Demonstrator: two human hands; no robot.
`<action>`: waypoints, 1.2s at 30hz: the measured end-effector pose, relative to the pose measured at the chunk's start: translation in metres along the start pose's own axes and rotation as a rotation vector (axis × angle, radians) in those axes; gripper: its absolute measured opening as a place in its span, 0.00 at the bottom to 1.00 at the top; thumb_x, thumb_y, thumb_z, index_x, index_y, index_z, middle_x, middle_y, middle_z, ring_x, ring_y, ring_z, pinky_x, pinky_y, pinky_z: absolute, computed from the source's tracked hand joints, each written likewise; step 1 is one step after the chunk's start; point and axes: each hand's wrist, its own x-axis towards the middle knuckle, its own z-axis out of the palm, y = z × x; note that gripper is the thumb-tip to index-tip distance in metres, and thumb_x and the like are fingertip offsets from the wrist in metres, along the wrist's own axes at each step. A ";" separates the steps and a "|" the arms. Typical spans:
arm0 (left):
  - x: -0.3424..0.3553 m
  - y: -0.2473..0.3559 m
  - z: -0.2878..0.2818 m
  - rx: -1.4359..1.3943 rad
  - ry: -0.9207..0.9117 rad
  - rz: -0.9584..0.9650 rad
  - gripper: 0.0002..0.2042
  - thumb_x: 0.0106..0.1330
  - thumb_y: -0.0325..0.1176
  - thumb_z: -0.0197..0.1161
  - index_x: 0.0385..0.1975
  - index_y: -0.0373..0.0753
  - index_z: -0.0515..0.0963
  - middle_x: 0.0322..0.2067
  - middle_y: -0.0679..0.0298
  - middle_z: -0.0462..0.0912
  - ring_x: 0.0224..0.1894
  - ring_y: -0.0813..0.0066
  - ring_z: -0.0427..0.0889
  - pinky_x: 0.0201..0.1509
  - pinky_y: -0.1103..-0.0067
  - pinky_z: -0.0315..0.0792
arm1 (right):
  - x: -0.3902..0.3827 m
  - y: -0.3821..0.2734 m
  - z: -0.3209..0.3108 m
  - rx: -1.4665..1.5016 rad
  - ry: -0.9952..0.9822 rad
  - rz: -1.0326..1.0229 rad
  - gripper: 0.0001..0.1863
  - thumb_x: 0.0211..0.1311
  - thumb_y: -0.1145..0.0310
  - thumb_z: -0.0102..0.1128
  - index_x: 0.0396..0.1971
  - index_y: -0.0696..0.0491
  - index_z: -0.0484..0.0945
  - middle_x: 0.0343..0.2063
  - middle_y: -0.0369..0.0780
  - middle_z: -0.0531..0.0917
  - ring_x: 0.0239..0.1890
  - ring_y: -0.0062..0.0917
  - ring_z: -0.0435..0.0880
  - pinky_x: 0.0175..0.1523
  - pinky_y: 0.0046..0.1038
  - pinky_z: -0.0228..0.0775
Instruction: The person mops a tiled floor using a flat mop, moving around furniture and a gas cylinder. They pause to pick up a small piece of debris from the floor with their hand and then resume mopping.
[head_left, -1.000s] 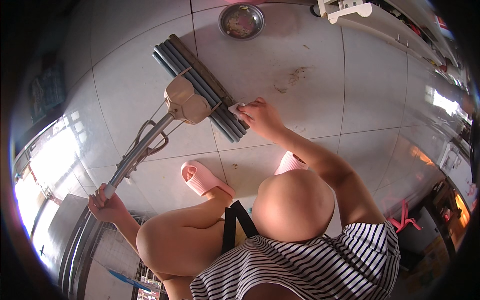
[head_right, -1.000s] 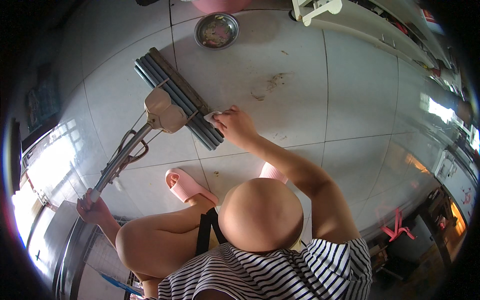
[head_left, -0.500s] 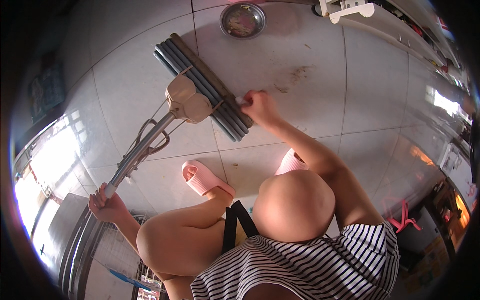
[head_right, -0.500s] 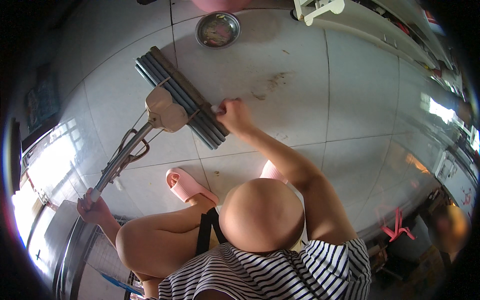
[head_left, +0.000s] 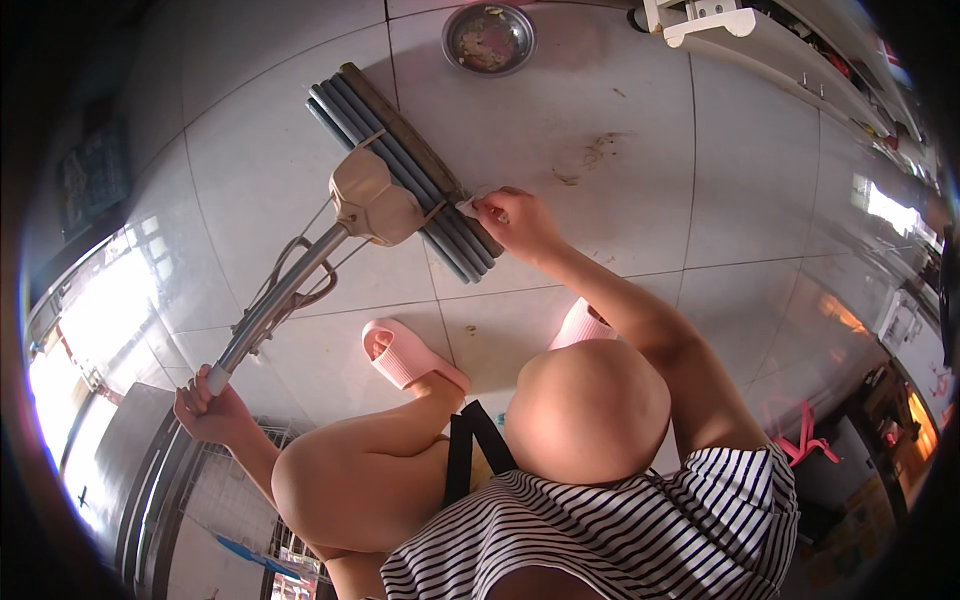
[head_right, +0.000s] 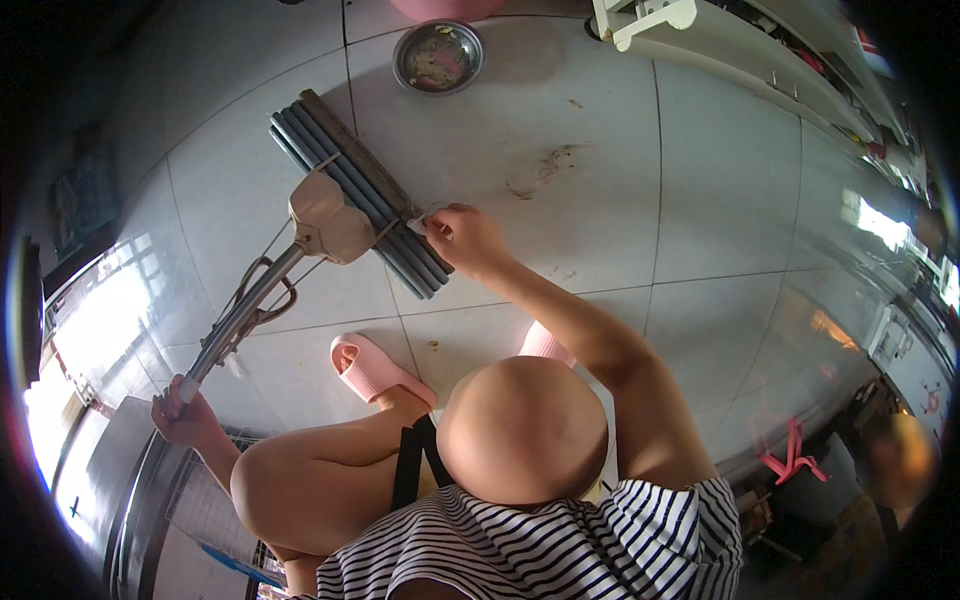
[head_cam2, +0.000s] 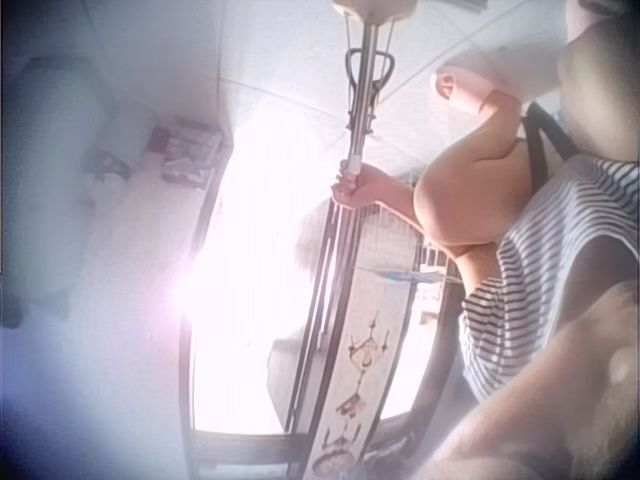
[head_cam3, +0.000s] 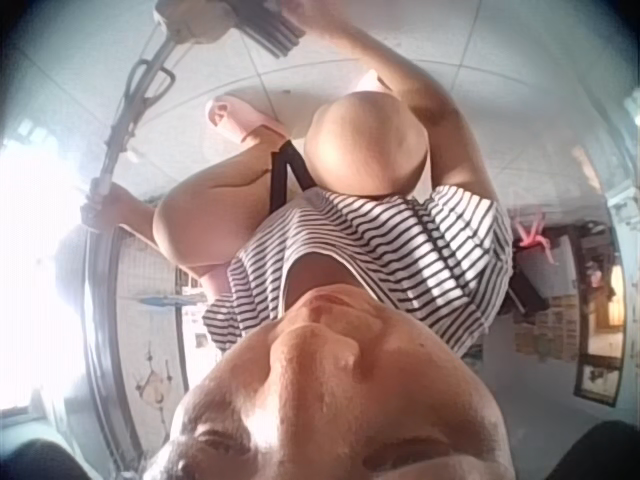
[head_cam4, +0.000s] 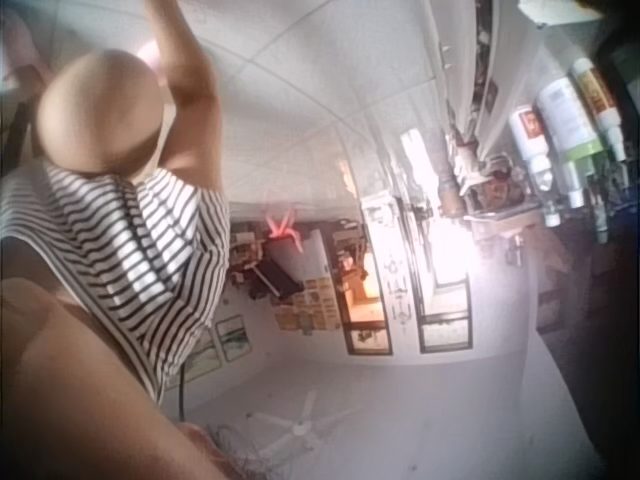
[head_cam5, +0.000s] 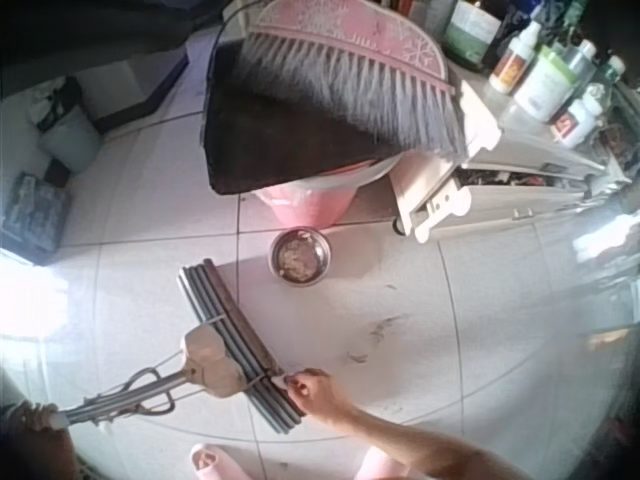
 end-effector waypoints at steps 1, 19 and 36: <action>0.000 0.000 0.000 0.001 -0.009 -0.003 0.18 0.54 0.26 0.51 0.08 0.48 0.51 0.10 0.71 0.46 0.15 0.79 0.57 0.46 0.72 0.68 | -0.001 0.002 0.001 0.057 0.001 0.042 0.08 0.49 0.65 0.59 0.26 0.54 0.79 0.25 0.40 0.79 0.31 0.31 0.78 0.35 0.31 0.70; -0.001 0.001 0.000 -0.040 0.013 -0.035 0.19 0.55 0.25 0.51 0.08 0.47 0.51 0.10 0.72 0.46 0.14 0.79 0.56 0.46 0.71 0.68 | 0.055 -0.026 -0.014 -0.102 0.181 -0.118 0.05 0.48 0.67 0.58 0.25 0.52 0.77 0.23 0.43 0.80 0.33 0.36 0.77 0.34 0.35 0.70; 0.001 0.000 -0.002 -0.060 -0.043 -0.044 0.19 0.56 0.25 0.49 0.08 0.47 0.51 0.10 0.72 0.46 0.14 0.79 0.54 0.46 0.71 0.69 | 0.114 -0.017 0.003 0.162 0.066 0.099 0.12 0.42 0.64 0.62 0.24 0.57 0.79 0.25 0.45 0.81 0.30 0.36 0.80 0.36 0.31 0.70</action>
